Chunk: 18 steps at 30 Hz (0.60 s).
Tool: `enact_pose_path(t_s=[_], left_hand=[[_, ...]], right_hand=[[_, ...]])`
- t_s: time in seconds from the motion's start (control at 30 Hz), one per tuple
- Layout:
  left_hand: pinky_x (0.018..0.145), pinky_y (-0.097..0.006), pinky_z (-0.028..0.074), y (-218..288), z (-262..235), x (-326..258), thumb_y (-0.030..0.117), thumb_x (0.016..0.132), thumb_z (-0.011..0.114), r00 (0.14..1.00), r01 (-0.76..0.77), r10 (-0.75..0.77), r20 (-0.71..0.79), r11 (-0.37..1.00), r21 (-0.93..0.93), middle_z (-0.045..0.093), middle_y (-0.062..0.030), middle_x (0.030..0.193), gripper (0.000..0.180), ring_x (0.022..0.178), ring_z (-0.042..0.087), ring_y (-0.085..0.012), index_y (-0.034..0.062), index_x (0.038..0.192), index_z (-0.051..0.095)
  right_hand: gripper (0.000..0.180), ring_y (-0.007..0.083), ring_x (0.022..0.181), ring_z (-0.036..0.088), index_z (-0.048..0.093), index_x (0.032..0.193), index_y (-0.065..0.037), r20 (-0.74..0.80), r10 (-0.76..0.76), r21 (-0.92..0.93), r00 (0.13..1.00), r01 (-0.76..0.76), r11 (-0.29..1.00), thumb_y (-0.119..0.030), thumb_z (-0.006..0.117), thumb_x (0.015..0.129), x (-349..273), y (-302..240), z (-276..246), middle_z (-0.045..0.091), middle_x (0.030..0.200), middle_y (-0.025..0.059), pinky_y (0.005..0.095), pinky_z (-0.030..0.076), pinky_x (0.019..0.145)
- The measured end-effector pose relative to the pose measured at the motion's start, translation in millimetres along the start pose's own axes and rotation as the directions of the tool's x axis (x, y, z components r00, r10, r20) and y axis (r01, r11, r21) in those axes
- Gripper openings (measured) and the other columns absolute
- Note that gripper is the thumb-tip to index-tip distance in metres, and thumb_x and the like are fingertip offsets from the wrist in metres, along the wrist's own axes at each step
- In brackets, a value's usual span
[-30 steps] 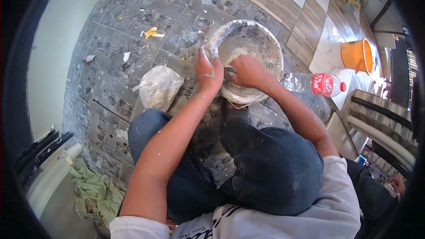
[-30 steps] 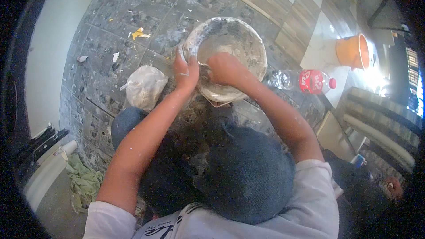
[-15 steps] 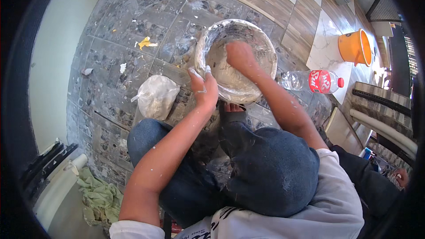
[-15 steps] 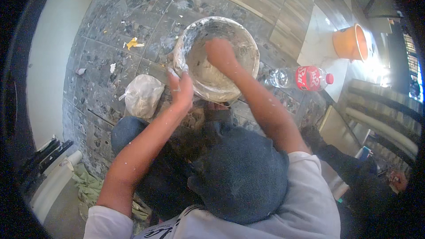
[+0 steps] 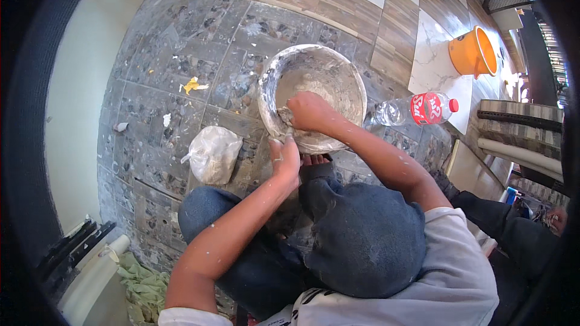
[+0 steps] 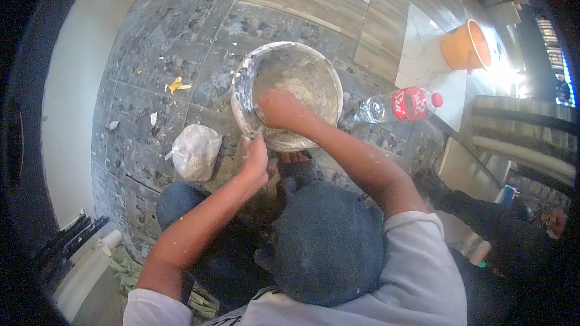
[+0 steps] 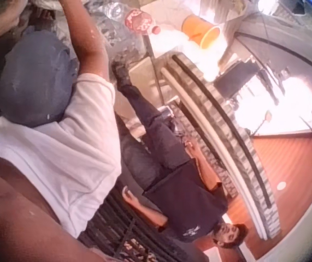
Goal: The person mixes plaster in a bucket with a putty knife, then stands up and applies the plaster onto the ceiling surface using the putty knife.
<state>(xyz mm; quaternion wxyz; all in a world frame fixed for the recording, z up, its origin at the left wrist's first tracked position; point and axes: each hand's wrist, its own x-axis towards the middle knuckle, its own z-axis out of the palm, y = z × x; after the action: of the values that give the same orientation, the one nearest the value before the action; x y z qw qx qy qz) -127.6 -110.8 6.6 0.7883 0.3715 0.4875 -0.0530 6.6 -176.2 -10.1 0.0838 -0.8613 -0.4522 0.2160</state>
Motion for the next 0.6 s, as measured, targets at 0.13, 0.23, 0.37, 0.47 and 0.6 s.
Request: enact_pose_path(t_s=[0.13,0.23,0.37,0.47,0.6], left_hand=[[0.07,-0.044,0.057,12.9,-7.1,-3.0,0.018,0.09,0.048,0.994,0.107,-0.109,-0.007,0.964,0.243,0.053,-0.0207,0.115,0.037,0.099,0.059,-0.0318,-0.0026,0.119,0.038],[0.072,-0.043,0.059,9.9,-7.4,-8.2,0.015,0.089,0.05,0.997,0.059,-0.062,0.056,0.997,0.049,0.054,-0.023,0.111,0.036,0.094,0.063,-0.0351,-0.006,0.117,0.04],[0.074,-0.039,0.059,1.7,-7.3,-14.0,0.014,0.091,0.048,1.0,0.027,-0.027,0.008,1.0,0.006,0.055,-0.0222,0.112,0.038,0.093,0.063,-0.0334,-0.0045,0.122,0.035],[0.075,-0.039,0.059,0.9,-3.9,-12.8,0.013,0.091,0.049,0.988,0.08,-0.073,0.136,0.996,-0.047,0.052,-0.0222,0.117,0.041,0.097,0.062,-0.0333,-0.0038,0.125,0.033],[0.068,-0.038,0.057,4.5,7.7,-16.6,0.018,0.091,0.051,0.991,0.105,-0.097,0.096,0.991,-0.079,0.053,-0.0217,0.113,0.042,0.09,0.062,-0.0312,-0.0011,0.124,0.034]], right_hand=[[0.016,0.0371,0.075,0.064,0.066,0.074,0.0,0.004,0.146,0.015,0.989,-0.146,0.989,-0.014,0.063,0.066,18.4,18.1,13.6,0.064,0.076,0.0222,0.0447,0.052,0.069],[0.013,0.0355,0.074,0.065,0.067,0.075,-0.001,-0.002,0.184,-0.056,0.983,-0.184,0.981,-0.008,0.06,0.067,14.9,35.8,4.4,0.064,0.072,0.0197,0.0443,0.053,0.065],[0.01,0.0362,0.07,0.065,0.067,0.072,-0.001,-0.249,0.154,-0.053,0.956,-0.172,0.984,-0.006,0.06,0.068,9.6,41.3,-11.6,0.063,0.068,0.0195,0.0445,0.052,0.063],[0.008,0.0361,0.066,0.065,0.066,0.068,-0.001,-0.262,0.098,-0.114,0.96,-0.131,0.985,-0.005,0.059,0.068,15.5,35.6,-8.6,0.061,0.064,0.0197,0.0442,0.052,0.06],[0.008,0.0356,0.067,0.064,0.066,0.068,-0.001,-0.312,0.112,-0.066,0.943,-0.139,0.988,-0.004,0.058,0.069,21.4,35.9,7.7,0.062,0.066,0.0211,0.044,0.052,0.06]])
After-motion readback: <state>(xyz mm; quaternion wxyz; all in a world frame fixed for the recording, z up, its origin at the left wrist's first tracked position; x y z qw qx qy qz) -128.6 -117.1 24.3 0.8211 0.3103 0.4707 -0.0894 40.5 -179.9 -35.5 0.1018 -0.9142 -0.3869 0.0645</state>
